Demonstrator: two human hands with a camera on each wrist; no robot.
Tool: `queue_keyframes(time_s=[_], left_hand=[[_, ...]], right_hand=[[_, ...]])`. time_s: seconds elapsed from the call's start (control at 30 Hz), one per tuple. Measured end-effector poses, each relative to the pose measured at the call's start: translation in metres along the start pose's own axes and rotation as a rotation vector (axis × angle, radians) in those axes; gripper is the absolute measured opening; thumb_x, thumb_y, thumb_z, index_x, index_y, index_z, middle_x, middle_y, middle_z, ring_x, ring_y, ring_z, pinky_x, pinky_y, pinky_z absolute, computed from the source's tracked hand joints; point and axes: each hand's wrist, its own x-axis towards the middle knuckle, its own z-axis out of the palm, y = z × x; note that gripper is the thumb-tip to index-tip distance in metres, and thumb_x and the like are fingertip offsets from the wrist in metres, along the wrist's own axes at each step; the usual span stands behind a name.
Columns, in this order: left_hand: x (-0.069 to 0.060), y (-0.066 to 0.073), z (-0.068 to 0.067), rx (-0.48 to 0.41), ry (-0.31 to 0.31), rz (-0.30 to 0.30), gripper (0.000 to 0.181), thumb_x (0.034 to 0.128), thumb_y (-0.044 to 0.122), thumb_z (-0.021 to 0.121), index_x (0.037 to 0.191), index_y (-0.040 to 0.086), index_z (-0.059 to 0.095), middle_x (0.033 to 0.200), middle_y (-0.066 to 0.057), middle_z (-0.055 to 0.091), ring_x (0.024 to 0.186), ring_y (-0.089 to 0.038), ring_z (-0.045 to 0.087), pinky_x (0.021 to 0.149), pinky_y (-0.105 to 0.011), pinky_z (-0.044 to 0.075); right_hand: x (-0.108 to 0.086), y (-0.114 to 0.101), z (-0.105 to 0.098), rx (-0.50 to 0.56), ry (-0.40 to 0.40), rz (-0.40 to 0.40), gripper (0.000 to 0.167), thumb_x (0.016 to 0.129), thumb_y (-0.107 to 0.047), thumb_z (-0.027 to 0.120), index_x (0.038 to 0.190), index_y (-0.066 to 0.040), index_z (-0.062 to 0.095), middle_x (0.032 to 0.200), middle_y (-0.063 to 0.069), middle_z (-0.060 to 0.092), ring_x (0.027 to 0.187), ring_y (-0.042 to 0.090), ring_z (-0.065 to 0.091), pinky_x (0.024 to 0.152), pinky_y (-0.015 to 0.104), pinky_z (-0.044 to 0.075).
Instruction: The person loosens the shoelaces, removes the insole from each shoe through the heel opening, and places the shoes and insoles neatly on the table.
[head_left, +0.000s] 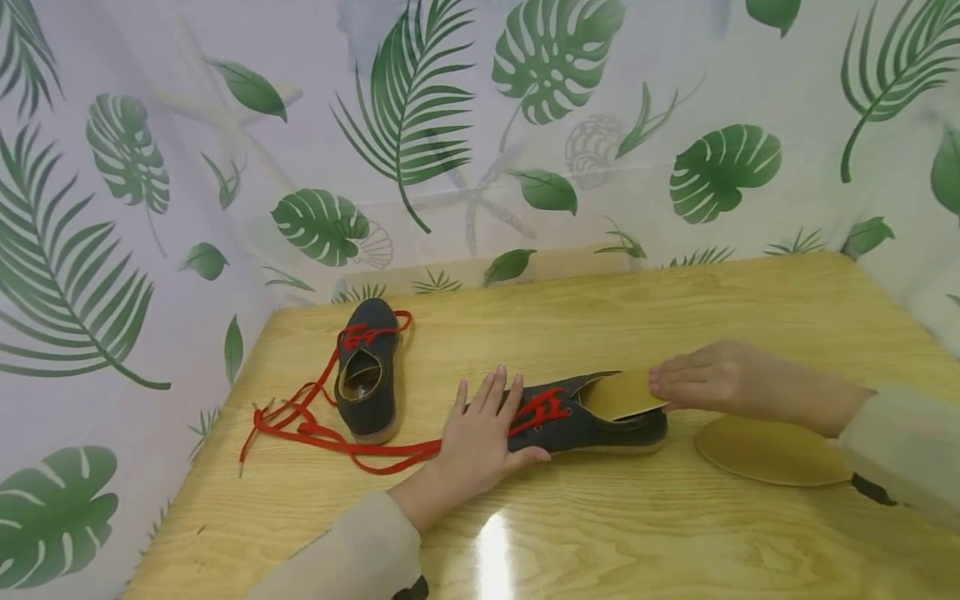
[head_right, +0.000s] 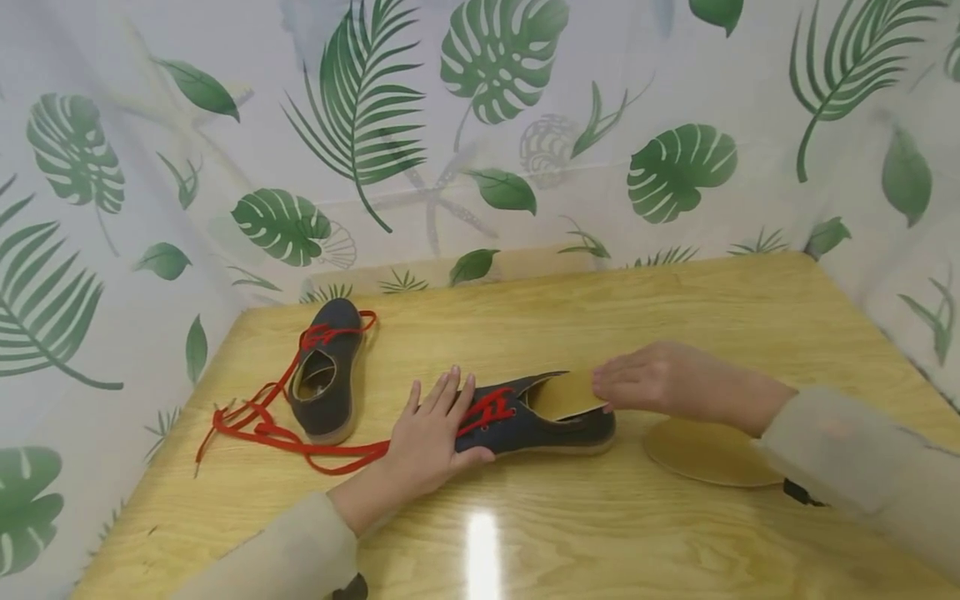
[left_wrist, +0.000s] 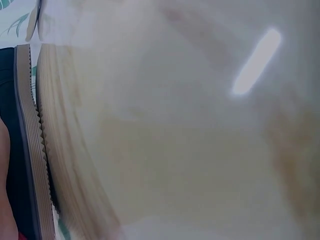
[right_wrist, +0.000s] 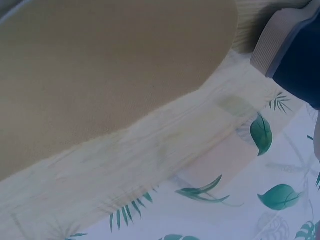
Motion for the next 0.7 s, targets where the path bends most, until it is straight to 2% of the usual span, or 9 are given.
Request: queue_keyframes(time_s=[0.03,0.1,0.2,0.27,0.37,0.47,0.57,0.6,0.7], left_hand=[[0.000,0.000,0.000,-0.002,-0.003,-0.002,0.110,0.0677,0.083,-0.004,0.153,0.017,0.013,0.158,-0.011,0.015,0.145,-0.022,0.015,0.116,-0.050,0.013],[0.000,-0.001,-0.001,-0.008,-0.008,-0.005,0.109,0.0681,0.084,-0.003,0.153,0.017,0.013,0.158,-0.011,0.015,0.145,-0.022,0.015,0.116,-0.050,0.012],[0.000,-0.002,-0.001,-0.003,-0.009,-0.005,0.108,0.0699,0.084,0.000,0.153,0.016,0.014,0.158,-0.011,0.016,0.145,-0.023,0.016,0.116,-0.050,0.013],[0.000,-0.003,-0.001,0.006,-0.010,-0.005,0.108,0.0703,0.084,0.000,0.153,0.016,0.014,0.158,-0.011,0.016,0.145,-0.023,0.016,0.116,-0.050,0.013],[0.000,-0.002,0.000,0.010,-0.012,-0.003,0.106,0.0721,0.083,0.003,0.153,0.015,0.013,0.158,-0.012,0.015,0.145,-0.022,0.015,0.117,-0.049,0.013],[0.001,-0.001,0.000,0.014,-0.014,-0.002,0.104,0.0743,0.083,0.009,0.153,0.015,0.012,0.158,-0.012,0.015,0.145,-0.022,0.014,0.117,-0.049,0.013],[0.002,0.000,0.000,0.020,-0.015,-0.003,0.103,0.0758,0.083,0.015,0.153,0.015,0.012,0.158,-0.012,0.015,0.145,-0.022,0.014,0.117,-0.048,0.013],[0.002,0.000,0.000,0.021,-0.016,-0.005,0.102,0.0762,0.083,0.016,0.153,0.015,0.012,0.158,-0.011,0.015,0.145,-0.022,0.014,0.117,-0.048,0.013],[0.002,0.000,-0.001,0.031,-0.019,-0.011,0.102,0.0775,0.082,0.021,0.153,0.015,0.012,0.158,-0.011,0.015,0.145,-0.021,0.014,0.117,-0.048,0.012]], right_hand=[[-0.001,0.001,-0.002,-0.001,-0.001,0.005,0.038,0.101,-0.022,0.044,0.087,-0.002,0.073,0.083,0.010,0.073,0.073,0.020,0.070,0.059,0.030,0.056],[-0.004,0.002,-0.005,0.002,0.005,0.013,0.037,0.101,-0.022,0.044,0.088,-0.002,0.072,0.084,0.010,0.073,0.090,0.016,0.070,0.059,0.030,0.056],[-0.008,0.004,-0.011,0.021,0.030,0.026,0.035,0.101,-0.021,0.046,0.088,-0.002,0.072,0.089,0.011,0.073,0.114,0.009,0.058,0.059,0.031,0.055],[-0.009,0.004,-0.015,0.025,0.047,0.029,0.033,0.101,-0.020,0.046,0.089,0.000,0.071,0.106,0.010,0.070,0.125,0.004,0.046,0.059,0.031,0.055],[-0.007,0.003,-0.022,-0.005,0.075,0.023,0.030,0.101,-0.018,0.046,0.097,-0.001,0.070,0.128,0.003,0.057,0.127,0.005,0.045,0.059,0.029,0.054],[-0.006,0.001,-0.029,-0.016,0.086,0.018,0.028,0.101,-0.016,0.045,0.110,-0.001,0.067,0.139,-0.001,0.047,0.128,0.006,0.045,0.080,0.023,0.053],[-0.008,0.001,-0.036,-0.006,0.068,0.025,0.031,0.102,-0.012,0.041,0.124,-0.003,0.061,0.141,0.001,0.045,0.130,0.007,0.042,0.103,0.019,0.038],[-0.009,0.001,-0.038,-0.001,0.061,0.027,0.032,0.102,-0.010,0.040,0.127,-0.003,0.059,0.142,0.001,0.045,0.131,0.007,0.041,0.107,0.019,0.033],[-0.010,0.001,-0.041,-0.043,0.040,0.027,0.036,0.103,-0.008,0.036,0.135,-0.003,0.051,0.145,0.002,0.041,0.134,0.008,0.038,0.109,0.021,0.030]])
